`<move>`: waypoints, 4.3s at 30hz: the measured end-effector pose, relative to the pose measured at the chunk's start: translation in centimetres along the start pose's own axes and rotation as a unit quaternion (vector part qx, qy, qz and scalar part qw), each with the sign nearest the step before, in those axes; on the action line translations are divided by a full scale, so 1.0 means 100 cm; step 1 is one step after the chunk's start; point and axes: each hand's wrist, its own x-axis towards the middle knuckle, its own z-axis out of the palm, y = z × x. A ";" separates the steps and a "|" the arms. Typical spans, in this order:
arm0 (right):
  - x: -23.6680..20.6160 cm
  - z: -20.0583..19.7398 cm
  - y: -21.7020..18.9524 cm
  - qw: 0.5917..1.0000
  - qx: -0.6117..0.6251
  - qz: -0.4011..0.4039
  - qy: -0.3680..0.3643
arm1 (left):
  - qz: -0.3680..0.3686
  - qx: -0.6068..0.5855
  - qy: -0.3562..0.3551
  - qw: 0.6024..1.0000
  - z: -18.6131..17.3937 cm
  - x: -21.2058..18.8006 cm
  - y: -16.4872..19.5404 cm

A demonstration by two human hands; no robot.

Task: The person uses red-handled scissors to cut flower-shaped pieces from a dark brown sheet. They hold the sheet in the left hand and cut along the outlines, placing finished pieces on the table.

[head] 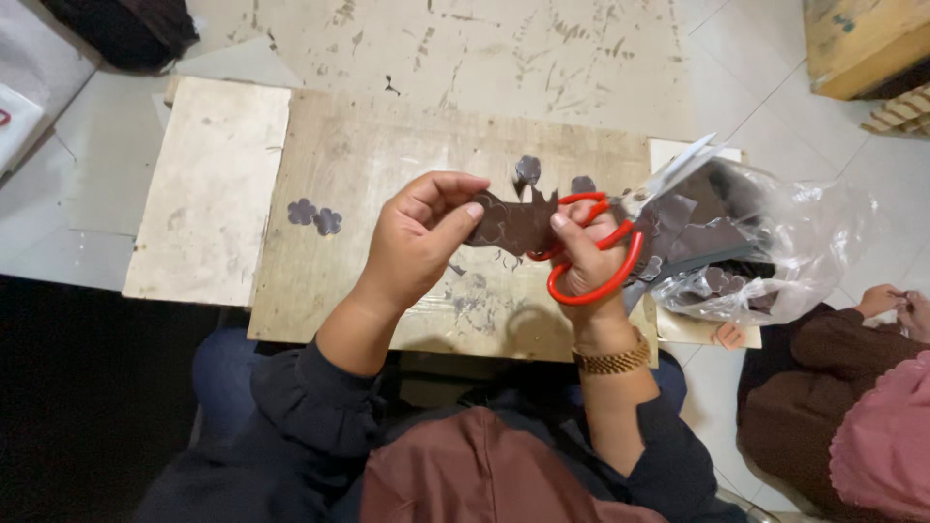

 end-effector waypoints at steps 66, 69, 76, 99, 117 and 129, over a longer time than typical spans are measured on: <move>-0.045 0.037 -0.025 0.976 -0.202 -0.079 0.010 | 0.191 0.514 0.194 0.814 0.006 -0.026 -0.017; -0.046 0.033 -0.036 0.974 -0.214 -0.044 -0.066 | 0.003 0.333 0.071 0.940 0.003 -0.020 -0.013; -0.050 0.039 -0.033 0.980 -0.197 0.001 -0.028 | -0.166 -0.023 -0.025 0.986 0.005 -0.027 -0.023; -0.067 0.034 -0.019 0.925 -0.223 0.170 -0.257 | 0.015 -0.062 0.102 0.993 0.004 -0.026 0.004; -0.068 0.043 -0.035 0.921 -0.242 0.132 -0.276 | -0.047 -0.001 0.057 0.997 0.013 -0.034 0.017; -0.068 0.045 -0.030 0.917 -0.258 0.122 -0.277 | -0.037 -0.011 0.090 0.995 0.011 -0.035 0.009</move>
